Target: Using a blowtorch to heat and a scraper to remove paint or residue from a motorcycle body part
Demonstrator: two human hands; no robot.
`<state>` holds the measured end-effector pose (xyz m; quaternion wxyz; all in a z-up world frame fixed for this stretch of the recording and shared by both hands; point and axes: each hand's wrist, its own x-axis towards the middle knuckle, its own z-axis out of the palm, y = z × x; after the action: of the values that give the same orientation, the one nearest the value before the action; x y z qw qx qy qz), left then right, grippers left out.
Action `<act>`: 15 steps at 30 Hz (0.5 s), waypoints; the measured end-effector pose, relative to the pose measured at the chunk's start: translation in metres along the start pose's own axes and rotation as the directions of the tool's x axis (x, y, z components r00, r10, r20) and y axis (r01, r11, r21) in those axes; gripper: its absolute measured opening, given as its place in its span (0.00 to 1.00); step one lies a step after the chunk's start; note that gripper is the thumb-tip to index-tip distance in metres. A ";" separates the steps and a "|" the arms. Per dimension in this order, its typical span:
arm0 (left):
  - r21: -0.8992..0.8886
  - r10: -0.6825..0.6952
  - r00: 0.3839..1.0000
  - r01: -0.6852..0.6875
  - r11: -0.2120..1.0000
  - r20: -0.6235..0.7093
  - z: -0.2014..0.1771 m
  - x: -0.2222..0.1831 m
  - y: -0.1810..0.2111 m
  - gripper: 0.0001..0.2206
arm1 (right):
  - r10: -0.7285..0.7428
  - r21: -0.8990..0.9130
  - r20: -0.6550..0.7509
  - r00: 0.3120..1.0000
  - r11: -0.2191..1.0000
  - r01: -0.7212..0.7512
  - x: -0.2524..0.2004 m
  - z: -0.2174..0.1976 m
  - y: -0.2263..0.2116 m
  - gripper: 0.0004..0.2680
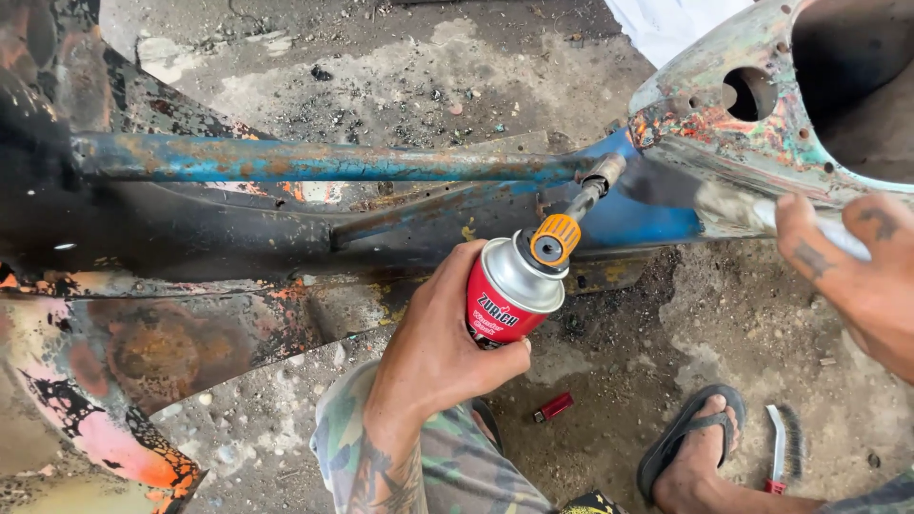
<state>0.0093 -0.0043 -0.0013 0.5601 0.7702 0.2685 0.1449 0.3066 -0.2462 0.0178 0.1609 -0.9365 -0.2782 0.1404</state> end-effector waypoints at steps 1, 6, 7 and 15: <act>0.006 0.008 1.000 -0.008 1.000 -0.007 0.000 0.000 -0.002 0.27 | -0.329 -0.687 -0.003 0.944 0.687 0.238 0.004 0.004 0.038 0.14; 0.011 0.013 1.000 -0.013 1.000 -0.020 0.005 -0.001 -0.004 0.29 | -0.682 -0.671 0.017 0.731 0.534 0.514 -0.013 -0.006 0.036 0.23; -0.002 0.007 1.000 -0.007 1.000 -0.021 0.006 -0.002 -0.003 0.29 | -0.124 -0.161 -0.186 0.975 0.982 0.095 -0.015 -0.004 0.011 0.15; -0.048 0.027 1.000 -0.026 0.999 0.016 0.024 -0.001 0.000 0.29 | -0.604 -0.470 -0.037 0.796 0.713 0.520 -0.003 -0.014 0.139 0.30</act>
<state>0.0207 -0.0234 -0.0092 0.5787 0.7612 0.2500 0.1521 0.3755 -0.3614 -0.0219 0.0077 -0.8266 -0.5583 -0.0702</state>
